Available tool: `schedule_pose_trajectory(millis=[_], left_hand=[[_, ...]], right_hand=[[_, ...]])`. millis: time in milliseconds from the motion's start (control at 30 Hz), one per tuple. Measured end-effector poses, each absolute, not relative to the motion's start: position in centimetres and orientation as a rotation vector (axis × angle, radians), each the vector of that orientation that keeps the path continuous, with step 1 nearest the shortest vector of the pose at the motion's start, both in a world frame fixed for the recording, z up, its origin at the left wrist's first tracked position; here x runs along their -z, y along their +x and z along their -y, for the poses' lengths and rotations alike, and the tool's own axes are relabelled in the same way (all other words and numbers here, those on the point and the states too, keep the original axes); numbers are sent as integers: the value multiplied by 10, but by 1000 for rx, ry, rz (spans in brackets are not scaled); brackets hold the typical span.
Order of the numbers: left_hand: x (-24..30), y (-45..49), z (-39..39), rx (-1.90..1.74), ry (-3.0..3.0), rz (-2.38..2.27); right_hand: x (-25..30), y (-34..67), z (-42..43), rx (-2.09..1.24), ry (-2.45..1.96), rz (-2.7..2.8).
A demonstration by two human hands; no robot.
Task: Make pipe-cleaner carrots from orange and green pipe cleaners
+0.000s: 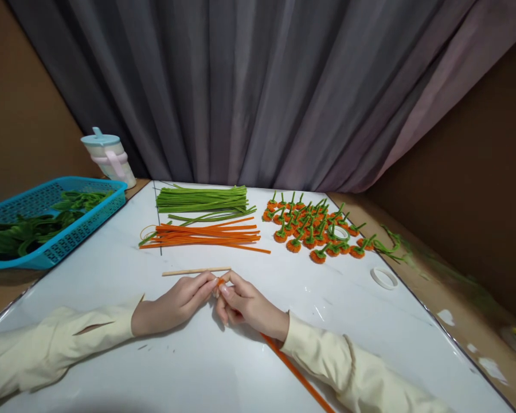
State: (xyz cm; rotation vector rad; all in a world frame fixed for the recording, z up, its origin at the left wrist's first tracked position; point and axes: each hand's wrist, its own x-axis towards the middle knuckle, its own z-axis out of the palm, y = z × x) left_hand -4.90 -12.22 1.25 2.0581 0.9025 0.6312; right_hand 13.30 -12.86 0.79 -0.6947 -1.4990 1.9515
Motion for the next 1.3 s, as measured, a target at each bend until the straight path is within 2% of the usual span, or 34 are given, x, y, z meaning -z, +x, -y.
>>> schedule_pose_trajectory(millis=[367,700,967,1300], left_hand=[[-11,-49,115,-684,2040,-926],[-8,-43,69,-737,2148,-907],[-2,-48,69,-809,2234,-861],[-10,-49,71,-854,2134,-773]], right_hand=[[-6,132,123,-1795,-776,1595],[2,128,87,-1613,-784,1589],[2,132,80,-1765,-690,1615],[4,131,81,-1788,-659,1558]])
